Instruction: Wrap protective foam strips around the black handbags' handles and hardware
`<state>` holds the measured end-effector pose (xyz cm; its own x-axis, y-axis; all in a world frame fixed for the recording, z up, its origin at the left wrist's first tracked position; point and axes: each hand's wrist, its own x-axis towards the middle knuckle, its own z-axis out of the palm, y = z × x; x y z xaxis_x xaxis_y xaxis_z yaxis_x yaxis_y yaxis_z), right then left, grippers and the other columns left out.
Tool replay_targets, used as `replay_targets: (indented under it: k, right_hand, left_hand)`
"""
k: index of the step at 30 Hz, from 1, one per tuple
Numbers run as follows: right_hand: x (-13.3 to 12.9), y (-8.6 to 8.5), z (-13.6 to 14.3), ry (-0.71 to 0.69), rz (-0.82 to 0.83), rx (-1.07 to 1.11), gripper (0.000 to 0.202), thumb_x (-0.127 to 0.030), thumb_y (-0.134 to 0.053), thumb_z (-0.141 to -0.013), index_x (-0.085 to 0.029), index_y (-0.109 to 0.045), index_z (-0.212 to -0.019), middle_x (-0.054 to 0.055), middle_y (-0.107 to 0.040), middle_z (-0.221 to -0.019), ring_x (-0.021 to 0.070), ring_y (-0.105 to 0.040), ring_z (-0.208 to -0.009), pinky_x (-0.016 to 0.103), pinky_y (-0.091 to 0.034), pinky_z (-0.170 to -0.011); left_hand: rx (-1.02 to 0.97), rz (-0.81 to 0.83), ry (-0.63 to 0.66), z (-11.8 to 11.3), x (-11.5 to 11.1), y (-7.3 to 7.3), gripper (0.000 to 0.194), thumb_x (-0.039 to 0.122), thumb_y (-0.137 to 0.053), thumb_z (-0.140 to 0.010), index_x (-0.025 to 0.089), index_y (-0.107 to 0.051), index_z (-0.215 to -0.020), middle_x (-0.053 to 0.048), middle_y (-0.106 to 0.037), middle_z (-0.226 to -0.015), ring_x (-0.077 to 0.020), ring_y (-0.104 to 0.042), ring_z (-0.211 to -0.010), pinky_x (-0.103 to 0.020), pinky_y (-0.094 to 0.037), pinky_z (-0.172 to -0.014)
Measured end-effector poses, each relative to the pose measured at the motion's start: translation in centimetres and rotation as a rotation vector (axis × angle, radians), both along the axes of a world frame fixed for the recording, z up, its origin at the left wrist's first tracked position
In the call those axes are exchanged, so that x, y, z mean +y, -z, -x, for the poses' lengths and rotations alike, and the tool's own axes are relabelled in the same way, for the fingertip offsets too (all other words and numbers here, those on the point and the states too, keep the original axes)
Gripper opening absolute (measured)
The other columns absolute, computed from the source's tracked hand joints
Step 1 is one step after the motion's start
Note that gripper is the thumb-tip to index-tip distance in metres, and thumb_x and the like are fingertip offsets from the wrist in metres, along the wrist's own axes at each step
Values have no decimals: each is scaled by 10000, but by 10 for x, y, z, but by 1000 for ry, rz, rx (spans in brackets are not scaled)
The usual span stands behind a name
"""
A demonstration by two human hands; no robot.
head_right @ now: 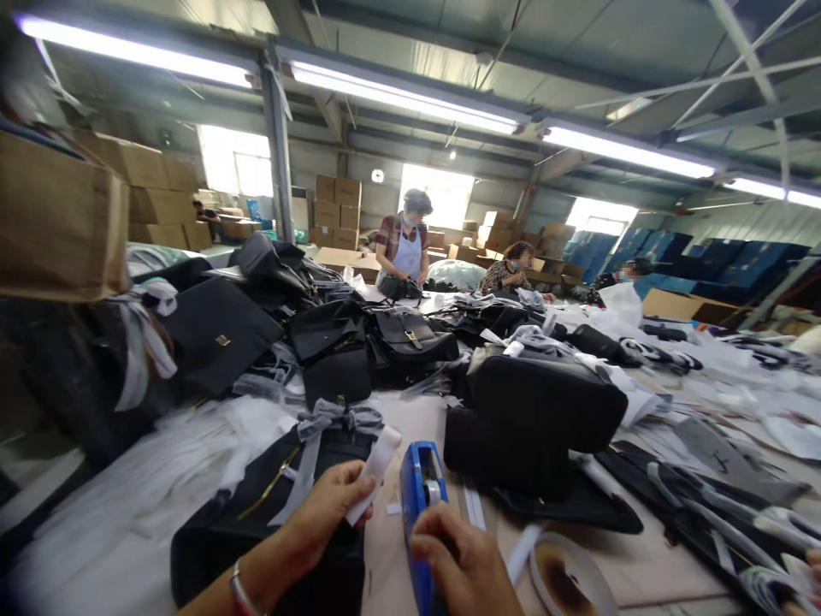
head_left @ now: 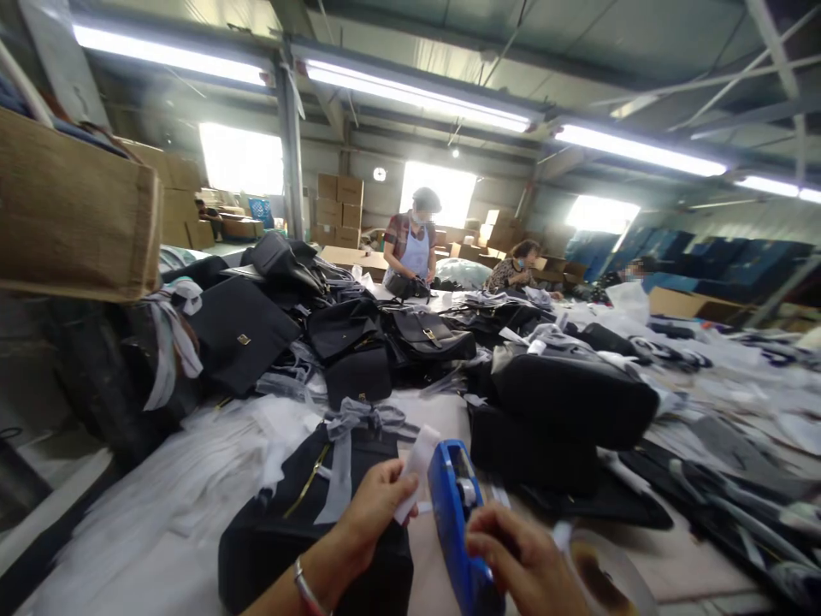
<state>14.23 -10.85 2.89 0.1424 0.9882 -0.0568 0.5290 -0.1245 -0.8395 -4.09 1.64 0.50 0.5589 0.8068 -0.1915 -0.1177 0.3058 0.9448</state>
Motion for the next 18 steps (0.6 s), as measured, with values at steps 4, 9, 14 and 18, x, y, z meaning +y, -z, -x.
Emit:
replay_targets:
  k: [4,9,14,18]
  right_hand:
    - [49,-20,32,-77,-167,108,162,-309,-550,-861,-219,-621,-746,-40,-553,-616,126,-476,-551,219,-334,-530]
    - [75,-8,40,-103,-209,61,119,-216,-552,-839,-215,-631,-750,-36,-613,-659,137,-550,-614,221,-364,-589]
    - [80,-1,36,-84,-183,26,89,-170,-554,-819,-222,-620,-791,-29,-662,-704,153,-613,-685,230,-394,-643]
    - [88,5,33,-66,-150,108,167,-110,-571,-753,-225,-546,-871,-38,-665,-705,146,-620,-662,225,-412,-614]
  left_hand:
    - [28,-77,-6,1,-2,0,457,565,-668,-738,118,-603,-809,6,-547,-556,-95,-439,-481,-223,-317,-493]
    - [46,-106,18,2,-1,-2,444,553,-665,-749,120,-606,-825,9,-534,-585,-106,-446,-516,-231,-318,-508]
    - [19,-116,79,3,2,-6,429,521,-580,-785,107,-594,-897,12,-522,-581,-111,-430,-509,-241,-314,-518]
    - [42,-137,123,6,3,-4,253,311,-509,-789,107,-581,-921,12,-532,-617,-117,-451,-544,-246,-331,-550]
